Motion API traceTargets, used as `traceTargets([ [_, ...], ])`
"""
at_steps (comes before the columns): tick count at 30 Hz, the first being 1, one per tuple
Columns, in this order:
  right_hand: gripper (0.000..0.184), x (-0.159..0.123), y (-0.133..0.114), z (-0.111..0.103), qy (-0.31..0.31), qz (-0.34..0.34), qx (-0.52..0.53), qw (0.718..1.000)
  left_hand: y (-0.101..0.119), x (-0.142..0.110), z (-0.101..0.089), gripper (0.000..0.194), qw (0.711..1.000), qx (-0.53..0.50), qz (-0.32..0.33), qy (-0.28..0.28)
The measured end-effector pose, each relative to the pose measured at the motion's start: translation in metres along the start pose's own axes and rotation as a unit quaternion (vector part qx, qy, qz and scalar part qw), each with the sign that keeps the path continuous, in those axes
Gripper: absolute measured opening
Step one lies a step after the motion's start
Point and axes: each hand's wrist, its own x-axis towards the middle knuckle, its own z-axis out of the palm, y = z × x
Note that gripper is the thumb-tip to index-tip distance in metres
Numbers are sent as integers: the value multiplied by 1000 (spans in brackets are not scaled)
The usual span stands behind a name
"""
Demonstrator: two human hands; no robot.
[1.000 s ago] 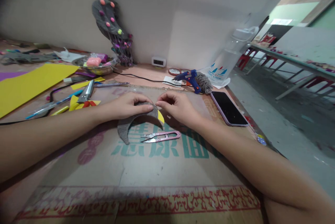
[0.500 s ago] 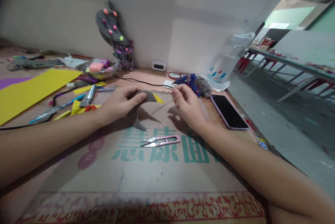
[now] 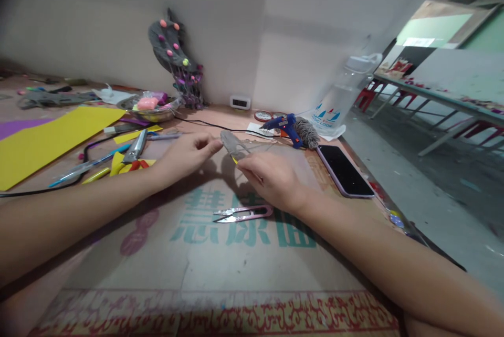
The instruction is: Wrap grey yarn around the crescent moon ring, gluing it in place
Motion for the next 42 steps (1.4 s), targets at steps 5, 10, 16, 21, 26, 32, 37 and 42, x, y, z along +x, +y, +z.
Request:
traceTargets([
  [5,25,-4,12,10,9,-129,-25,991,-1,2,3,61,980,-136,-71,-124],
  [10,15,-5,7,13,51,-2,0,999,1,5,-1,46,989,-113,-85,-52],
  [16,39,0,7,26,72,158,213,962,6,3,-3,41,991,-113,-75,-24],
  [21,38,1,9,31,29,190,298,935,11,2,-1,36,989,-120,-82,-14],
  [26,10,3,5,25,106,168,177,964,12,3,-1,37,991,-103,-89,11],
  [32,12,3,7,26,104,133,146,975,9,3,-2,37,991,-112,-74,7],
  [37,16,2,10,29,101,165,154,969,8,2,-2,38,991,-116,-69,-5],
  [42,15,4,9,29,93,186,148,967,8,2,-1,40,985,-135,-101,-30],
])
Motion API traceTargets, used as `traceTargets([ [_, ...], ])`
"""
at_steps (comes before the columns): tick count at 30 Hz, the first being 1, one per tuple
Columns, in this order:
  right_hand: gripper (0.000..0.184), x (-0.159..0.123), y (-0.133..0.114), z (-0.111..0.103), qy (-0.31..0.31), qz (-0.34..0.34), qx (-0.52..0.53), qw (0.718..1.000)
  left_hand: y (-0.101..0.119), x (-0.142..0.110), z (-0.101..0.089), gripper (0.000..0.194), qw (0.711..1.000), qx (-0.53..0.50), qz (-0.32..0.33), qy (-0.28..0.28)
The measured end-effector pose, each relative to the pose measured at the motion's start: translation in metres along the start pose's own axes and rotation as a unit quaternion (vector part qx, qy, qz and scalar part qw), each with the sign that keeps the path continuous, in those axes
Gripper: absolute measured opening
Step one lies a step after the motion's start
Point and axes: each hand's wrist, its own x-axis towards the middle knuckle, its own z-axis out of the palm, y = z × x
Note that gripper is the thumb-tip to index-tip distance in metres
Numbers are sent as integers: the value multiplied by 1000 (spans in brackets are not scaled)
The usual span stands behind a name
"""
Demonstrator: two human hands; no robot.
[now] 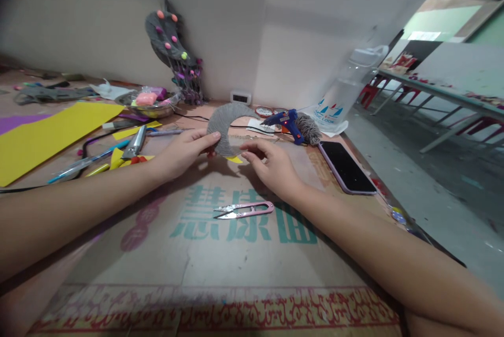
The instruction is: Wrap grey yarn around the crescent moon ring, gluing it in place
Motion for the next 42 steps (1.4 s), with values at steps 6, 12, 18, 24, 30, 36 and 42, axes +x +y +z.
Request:
traceTargets([
  [6,12,1,0,0,4,-10,-9,1000,-2,2,-1,41,999,9,31,4],
  [12,15,2,-7,-4,-17,4,-18,1000,0,0,0,40,1000,12,15,0],
  [18,18,4,-10,-1,-72,46,45,995,-4,3,0,43,999,23,27,-6],
  [24,23,4,-7,3,-92,94,91,987,-4,4,1,36,998,-31,57,-10],
  [30,26,2,-10,0,-97,151,123,976,-3,-1,2,31,993,-41,86,-76],
  [36,23,1,-13,-1,-100,164,151,970,0,-5,6,30,991,-15,82,-101],
  [42,25,3,-9,0,-94,142,124,978,0,-8,7,31,989,29,123,-78],
])
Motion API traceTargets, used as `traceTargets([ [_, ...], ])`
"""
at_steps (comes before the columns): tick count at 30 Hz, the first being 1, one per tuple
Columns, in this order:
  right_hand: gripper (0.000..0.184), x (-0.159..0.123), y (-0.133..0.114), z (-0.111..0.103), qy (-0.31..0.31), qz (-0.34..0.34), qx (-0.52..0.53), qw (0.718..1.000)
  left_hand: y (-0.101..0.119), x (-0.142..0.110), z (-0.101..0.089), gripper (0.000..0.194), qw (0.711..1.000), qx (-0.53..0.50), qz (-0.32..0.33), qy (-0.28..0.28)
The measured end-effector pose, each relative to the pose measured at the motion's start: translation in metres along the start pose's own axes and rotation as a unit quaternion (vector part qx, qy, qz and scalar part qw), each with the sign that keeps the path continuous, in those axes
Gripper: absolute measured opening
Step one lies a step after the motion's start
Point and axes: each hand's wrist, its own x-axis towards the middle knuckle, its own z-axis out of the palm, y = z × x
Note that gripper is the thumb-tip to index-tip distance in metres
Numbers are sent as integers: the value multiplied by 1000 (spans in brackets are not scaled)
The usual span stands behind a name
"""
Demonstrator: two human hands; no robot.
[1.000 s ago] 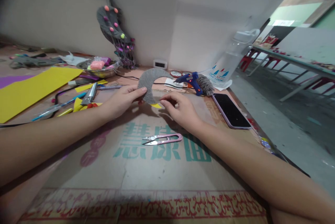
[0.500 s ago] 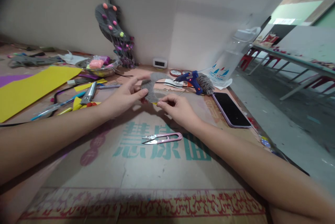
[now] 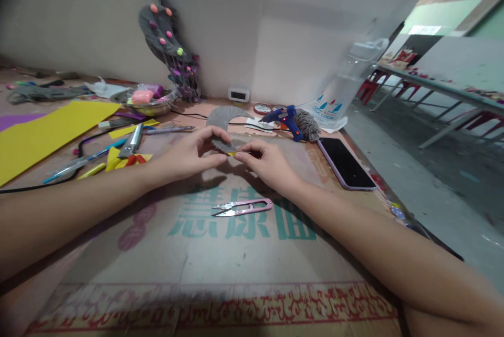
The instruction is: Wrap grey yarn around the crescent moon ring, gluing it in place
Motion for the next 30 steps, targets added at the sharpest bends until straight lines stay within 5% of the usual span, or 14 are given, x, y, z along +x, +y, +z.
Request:
traceTargets([
  [24,27,4,8,-3,-3,-32,-12,999,5,-1,-5,29,998,66,-12,20],
  [30,20,4,4,-3,37,-26,3,999,3,-1,-4,28,998,53,-6,12],
])
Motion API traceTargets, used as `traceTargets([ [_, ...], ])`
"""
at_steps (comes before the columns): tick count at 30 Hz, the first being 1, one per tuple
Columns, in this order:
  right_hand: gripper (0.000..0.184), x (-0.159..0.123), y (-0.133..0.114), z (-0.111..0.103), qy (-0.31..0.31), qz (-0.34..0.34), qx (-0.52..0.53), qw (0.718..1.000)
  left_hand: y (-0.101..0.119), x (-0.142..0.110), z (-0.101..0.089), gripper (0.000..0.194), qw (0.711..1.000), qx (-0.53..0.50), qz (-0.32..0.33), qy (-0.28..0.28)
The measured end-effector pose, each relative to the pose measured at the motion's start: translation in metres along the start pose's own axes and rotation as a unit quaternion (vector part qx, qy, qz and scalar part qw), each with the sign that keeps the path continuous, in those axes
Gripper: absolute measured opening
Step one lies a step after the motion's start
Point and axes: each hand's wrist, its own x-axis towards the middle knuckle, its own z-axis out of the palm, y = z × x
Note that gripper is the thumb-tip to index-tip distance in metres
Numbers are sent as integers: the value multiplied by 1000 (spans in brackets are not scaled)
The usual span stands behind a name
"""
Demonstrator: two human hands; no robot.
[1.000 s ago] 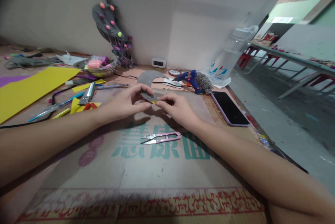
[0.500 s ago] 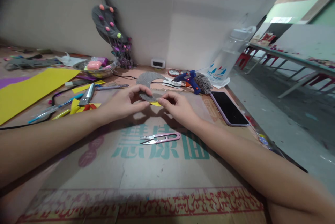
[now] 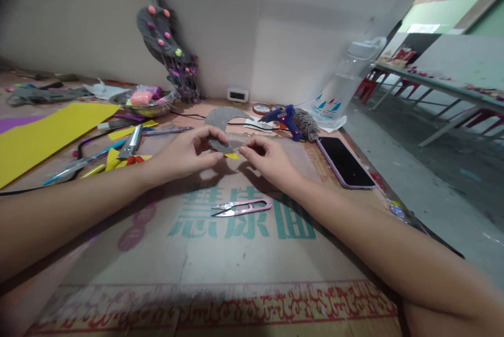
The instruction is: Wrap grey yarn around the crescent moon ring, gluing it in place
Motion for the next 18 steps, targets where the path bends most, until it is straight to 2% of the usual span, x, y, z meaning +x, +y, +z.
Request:
traceTargets([
  [6,18,-2,-3,1,30,-3,-17,999,2,0,1,28,1000,-18,3,-5],
  [14,20,-3,-2,1,18,-6,-11,1000,3,-2,1,25,997,-72,13,-18],
  [18,20,-3,-1,1,14,-14,-10,1000,3,-2,1,24,999,-42,10,-7],
])
